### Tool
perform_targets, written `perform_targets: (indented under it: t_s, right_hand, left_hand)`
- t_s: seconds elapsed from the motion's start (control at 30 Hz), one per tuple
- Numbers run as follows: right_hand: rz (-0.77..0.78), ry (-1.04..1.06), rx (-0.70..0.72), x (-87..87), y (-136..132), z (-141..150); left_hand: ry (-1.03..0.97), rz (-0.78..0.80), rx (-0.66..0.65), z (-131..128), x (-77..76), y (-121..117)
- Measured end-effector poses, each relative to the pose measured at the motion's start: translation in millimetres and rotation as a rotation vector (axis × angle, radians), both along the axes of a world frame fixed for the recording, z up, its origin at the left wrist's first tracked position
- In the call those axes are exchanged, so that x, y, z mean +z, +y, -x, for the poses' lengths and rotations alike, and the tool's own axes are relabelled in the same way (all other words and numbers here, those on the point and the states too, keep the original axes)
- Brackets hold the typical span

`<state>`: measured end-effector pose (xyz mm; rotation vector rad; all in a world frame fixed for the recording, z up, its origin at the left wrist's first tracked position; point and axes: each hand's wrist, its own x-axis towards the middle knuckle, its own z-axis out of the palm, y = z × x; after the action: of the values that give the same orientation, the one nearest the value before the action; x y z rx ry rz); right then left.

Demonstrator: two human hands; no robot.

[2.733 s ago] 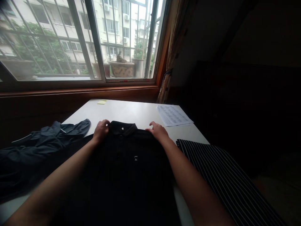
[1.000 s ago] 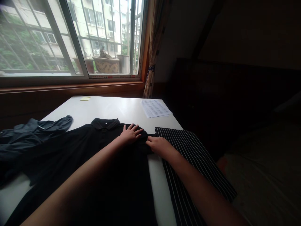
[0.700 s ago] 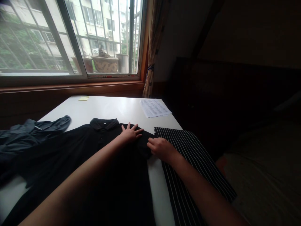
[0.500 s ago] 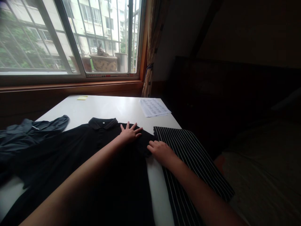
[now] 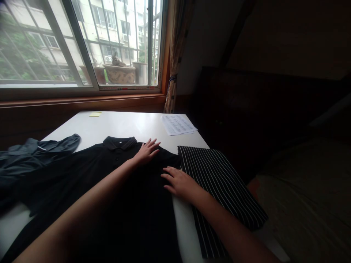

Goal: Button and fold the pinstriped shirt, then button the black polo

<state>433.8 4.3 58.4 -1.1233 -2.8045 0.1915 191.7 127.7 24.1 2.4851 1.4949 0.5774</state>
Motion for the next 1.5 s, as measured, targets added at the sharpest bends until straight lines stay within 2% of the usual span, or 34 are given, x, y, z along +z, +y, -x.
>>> perform_targets:
  t_s: [0.1, 0.23, 0.33, 0.43, 0.53, 0.63, 0.73, 0.8, 0.9, 1.0, 1.1, 1.3, 1.5]
  right_hand:
    - [-0.007, -0.015, -0.020, 1.8, -1, -6]
    - [-0.073, -0.031, -0.087, 11.1, -3, -6]
    - [-0.184, -0.061, -0.167, 16.1, -4, 3]
    - [-0.287, -0.068, -0.198, 22.6, 1, 23]
    - [-0.328, -0.003, -0.203, 27.8, 12, 58]
    - [-0.256, 0.092, -0.175, 22.1, 29, 102]
    - [-0.114, 0.084, -0.179, 2.7, 50, 137]
    - [-0.033, 0.033, -0.198, -12.7, 64, 148]
    - [-0.009, 0.019, -0.242, -30.1, 85, 143]
    - [-0.025, 0.030, -0.316, -37.7, 101, 129]
    - [-0.061, 0.051, -0.374, -40.8, 107, 123]
    - [-0.142, 0.094, -0.478, -44.2, 112, 132]
    - [-0.146, 0.094, -0.508, -45.0, 129, 135]
  left_hand:
    - [-0.006, -0.029, -0.029, 35, 8.4, -22]
    - [0.068, -0.136, -0.044, 101, 9.3, -70]
    - [0.150, -0.100, 0.076, 161, 0.3, -107]
    - [0.255, -0.042, 0.234, 215, -12.2, -133]
    - [0.349, -0.005, 0.299, 248, -19.0, -145]
    - [0.390, 0.030, 0.330, 259, -16.8, -146]
    - [0.408, 0.055, 0.354, 265, -11.5, -142]
    - [0.413, 0.069, 0.386, 272, -9.4, -139]
    - [0.414, 0.093, 0.421, 287, -8.0, -135]
    - [0.403, 0.105, 0.464, 293, -5.7, -131]
    - [0.384, 0.078, 0.548, 286, -3.2, -125]
    - [0.327, 0.018, 0.749, 256, -6.5, -104]
    - [0.285, 0.055, 0.796, 256, -7.0, -86]
